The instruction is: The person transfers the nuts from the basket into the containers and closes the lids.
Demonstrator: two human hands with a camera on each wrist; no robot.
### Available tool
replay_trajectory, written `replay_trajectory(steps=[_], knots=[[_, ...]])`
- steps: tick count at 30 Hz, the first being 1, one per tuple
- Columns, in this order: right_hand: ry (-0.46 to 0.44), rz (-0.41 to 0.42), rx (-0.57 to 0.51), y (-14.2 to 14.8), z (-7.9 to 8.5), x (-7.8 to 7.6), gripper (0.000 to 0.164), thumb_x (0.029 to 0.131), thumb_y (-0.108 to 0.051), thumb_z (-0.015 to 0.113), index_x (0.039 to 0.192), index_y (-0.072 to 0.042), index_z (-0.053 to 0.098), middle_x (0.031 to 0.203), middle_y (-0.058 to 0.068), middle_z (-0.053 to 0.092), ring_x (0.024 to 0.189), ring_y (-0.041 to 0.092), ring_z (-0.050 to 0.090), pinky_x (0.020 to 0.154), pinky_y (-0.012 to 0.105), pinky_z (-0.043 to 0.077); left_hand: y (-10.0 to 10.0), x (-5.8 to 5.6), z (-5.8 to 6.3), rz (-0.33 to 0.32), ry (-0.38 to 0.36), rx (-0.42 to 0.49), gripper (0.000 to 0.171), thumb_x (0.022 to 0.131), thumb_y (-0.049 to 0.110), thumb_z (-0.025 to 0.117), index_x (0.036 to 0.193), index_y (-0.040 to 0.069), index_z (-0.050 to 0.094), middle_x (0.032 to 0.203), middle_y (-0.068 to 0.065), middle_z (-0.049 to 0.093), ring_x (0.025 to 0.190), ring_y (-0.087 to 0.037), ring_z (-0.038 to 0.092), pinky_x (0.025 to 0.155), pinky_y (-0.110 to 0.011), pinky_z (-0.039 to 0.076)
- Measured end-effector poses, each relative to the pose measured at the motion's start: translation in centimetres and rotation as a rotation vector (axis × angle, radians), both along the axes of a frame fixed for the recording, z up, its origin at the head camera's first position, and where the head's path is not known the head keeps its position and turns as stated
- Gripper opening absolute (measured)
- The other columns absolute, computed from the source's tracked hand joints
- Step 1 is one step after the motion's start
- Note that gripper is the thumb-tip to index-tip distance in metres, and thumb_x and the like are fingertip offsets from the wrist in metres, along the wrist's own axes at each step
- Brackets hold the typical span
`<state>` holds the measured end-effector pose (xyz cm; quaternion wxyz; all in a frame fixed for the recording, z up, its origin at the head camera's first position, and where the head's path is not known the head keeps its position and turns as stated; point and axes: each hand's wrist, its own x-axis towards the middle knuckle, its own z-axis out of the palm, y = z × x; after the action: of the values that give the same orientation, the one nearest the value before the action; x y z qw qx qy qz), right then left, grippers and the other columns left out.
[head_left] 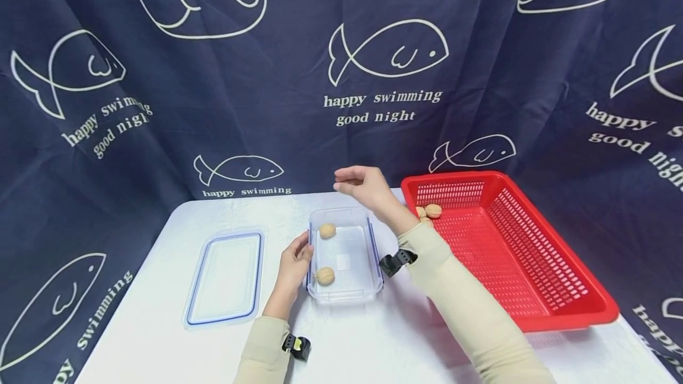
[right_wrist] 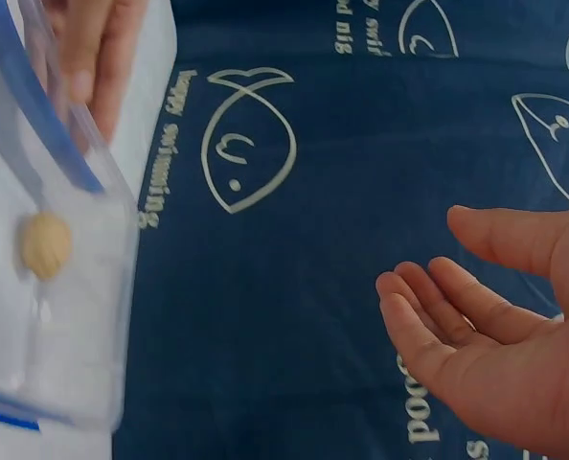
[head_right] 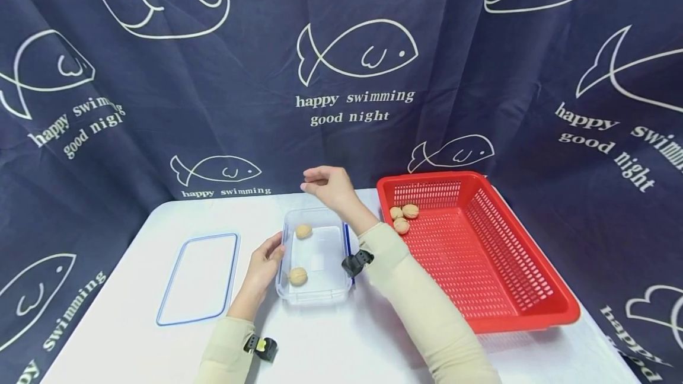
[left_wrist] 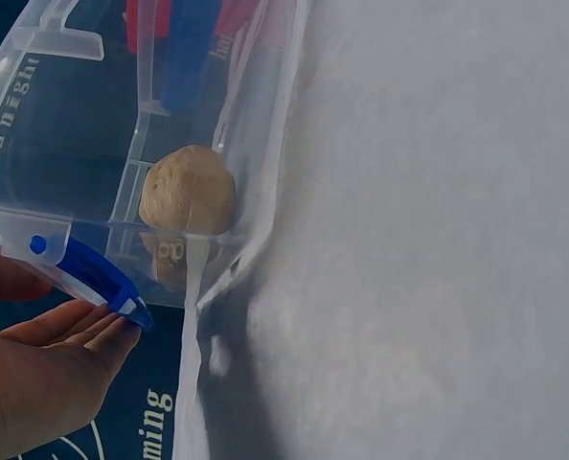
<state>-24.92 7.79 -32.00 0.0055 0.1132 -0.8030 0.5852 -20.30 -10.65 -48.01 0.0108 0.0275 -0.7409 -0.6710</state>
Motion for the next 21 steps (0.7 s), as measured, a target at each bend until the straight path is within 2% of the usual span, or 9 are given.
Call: replay_trajectory(steps=[6, 10, 17, 21], knots=[[0.032, -0.028, 0.01, 2.6, 1.2, -0.7, 0.033, 0.088, -0.005, 0.068, 0.119, 0.004, 0.064, 0.118, 0.02, 0.066, 0.107, 0.028, 0.064, 0.095, 0.037, 0.052, 0.0, 0.0, 0.1, 0.008, 0.013, 0.003, 0.042, 0.099, 0.002, 0.048, 0.139, -0.008, 0.042, 0.139, -0.029, 0.045, 0.13, -0.039, 0.045, 0.11, -0.04, 0.039], [0.039, -0.072, 0.031, 4.8, 1.7, -0.9, 0.033, 0.089, -0.008, 0.068, 0.12, 0.002, 0.064, 0.119, 0.018, 0.066, 0.109, 0.027, 0.063, 0.097, 0.038, 0.051, 0.0, 0.0, 0.2, 0.012, -0.004, 0.01, 0.042, 0.098, 0.003, 0.049, 0.139, -0.006, 0.043, 0.139, -0.027, 0.046, 0.13, -0.037, 0.045, 0.11, -0.039, 0.039], [0.027, -0.119, 0.07, 8.6, 1.7, -1.2, 0.035, 0.09, -0.013, 0.068, 0.123, -0.001, 0.063, 0.122, 0.015, 0.065, 0.108, 0.019, 0.063, 0.091, 0.025, 0.052, -0.1, 0.1, 0.2, 0.014, -0.013, 0.001, 0.043, 0.099, 0.004, 0.049, 0.14, -0.005, 0.043, 0.14, -0.026, 0.046, 0.13, -0.036, 0.045, 0.111, -0.04, 0.039], [0.023, -0.147, 0.103, 10.7, 1.3, -1.2, 0.037, 0.091, -0.015, 0.067, 0.124, 0.0, 0.062, 0.123, 0.017, 0.064, 0.098, 0.006, 0.064, 0.088, 0.018, 0.052, -0.1, 0.1, 0.1, 0.011, -0.011, 0.005, 0.042, 0.099, 0.004, 0.049, 0.14, -0.005, 0.043, 0.14, -0.026, 0.046, 0.13, -0.036, 0.045, 0.11, -0.04, 0.039]])
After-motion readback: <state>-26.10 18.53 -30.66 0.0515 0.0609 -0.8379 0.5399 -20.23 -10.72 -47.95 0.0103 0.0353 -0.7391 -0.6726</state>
